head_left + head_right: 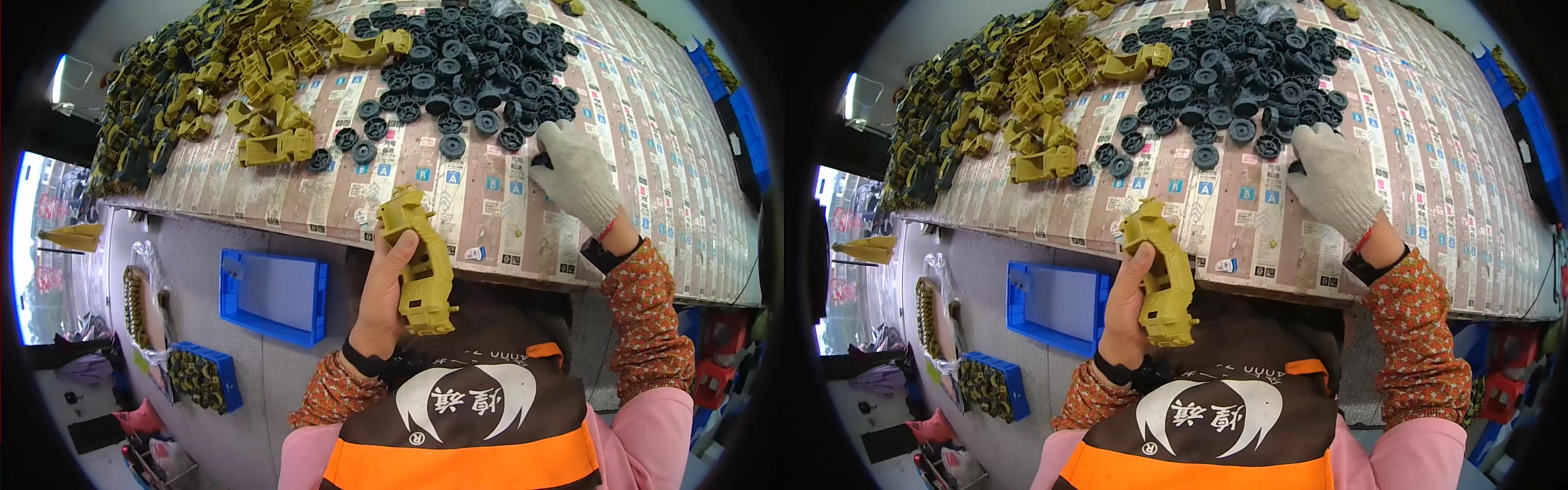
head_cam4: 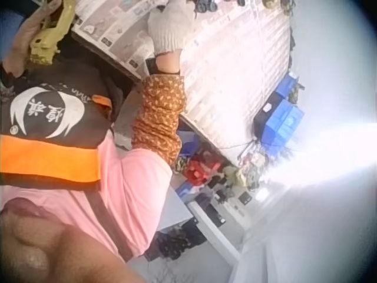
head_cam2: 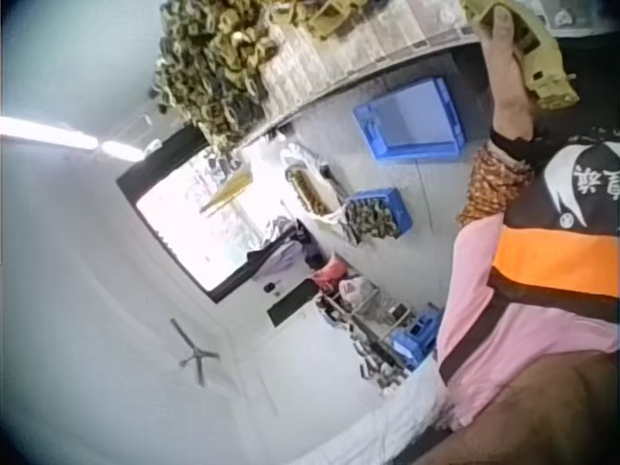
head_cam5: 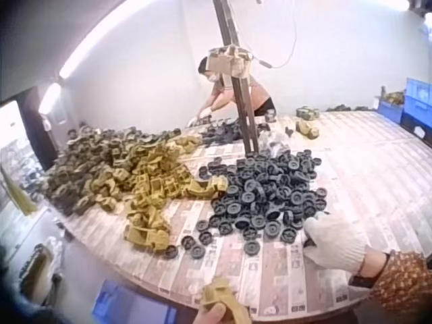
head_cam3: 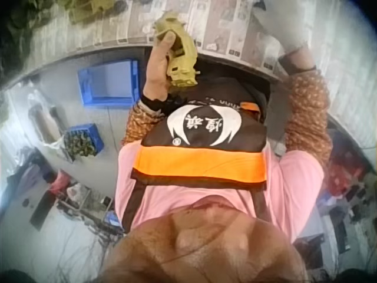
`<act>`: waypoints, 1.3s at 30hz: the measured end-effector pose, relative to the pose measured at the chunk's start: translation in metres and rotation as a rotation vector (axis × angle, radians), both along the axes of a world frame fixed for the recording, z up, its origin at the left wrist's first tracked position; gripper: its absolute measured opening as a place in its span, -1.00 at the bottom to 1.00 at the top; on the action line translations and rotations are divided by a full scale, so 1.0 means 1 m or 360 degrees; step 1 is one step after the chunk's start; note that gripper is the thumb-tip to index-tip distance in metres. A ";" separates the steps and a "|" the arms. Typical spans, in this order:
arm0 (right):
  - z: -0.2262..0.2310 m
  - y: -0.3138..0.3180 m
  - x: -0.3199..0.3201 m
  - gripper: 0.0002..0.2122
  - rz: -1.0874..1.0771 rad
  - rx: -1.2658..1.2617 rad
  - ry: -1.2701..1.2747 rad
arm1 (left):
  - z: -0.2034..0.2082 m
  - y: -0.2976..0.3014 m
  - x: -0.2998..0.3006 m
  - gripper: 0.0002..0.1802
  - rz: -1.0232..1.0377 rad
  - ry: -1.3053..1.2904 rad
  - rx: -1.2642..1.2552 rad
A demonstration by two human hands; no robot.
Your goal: The person assembles yellow plastic toy trucks by inserting small black wheels into the chassis. They pick up a yellow truck body, insert a wheel into a slot, and repeat the process for multiple units. The person works at a table covered with piles of yellow truck bodies and black wheels.
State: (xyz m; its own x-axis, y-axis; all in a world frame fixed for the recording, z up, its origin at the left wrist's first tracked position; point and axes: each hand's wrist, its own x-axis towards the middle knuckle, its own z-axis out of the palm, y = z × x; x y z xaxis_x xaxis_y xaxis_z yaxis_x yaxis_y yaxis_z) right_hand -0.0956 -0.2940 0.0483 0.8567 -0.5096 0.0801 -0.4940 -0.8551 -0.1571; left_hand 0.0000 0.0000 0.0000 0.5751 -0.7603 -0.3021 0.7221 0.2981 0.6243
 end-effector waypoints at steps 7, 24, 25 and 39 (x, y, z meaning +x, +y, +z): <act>-0.022 0.023 -0.032 -0.65 0.0240 0.0265 -0.0322 | -0.001 -0.009 -0.004 -0.48 0.0089 -0.0096 0.0098; -0.011 0.145 -0.059 -0.64 0.0346 0.1503 -0.0721 | 0.007 -0.021 -0.013 -0.43 0.0561 -0.0623 0.0171; -0.012 0.145 -0.059 -0.64 0.0358 0.1496 -0.0727 | 0.007 -0.022 -0.014 -0.41 0.0587 -0.0647 0.0167; -0.006 0.152 -0.053 -0.57 0.0530 0.1233 -0.0740 | 0.014 -0.029 -0.017 0.03 0.0940 -0.1254 0.0140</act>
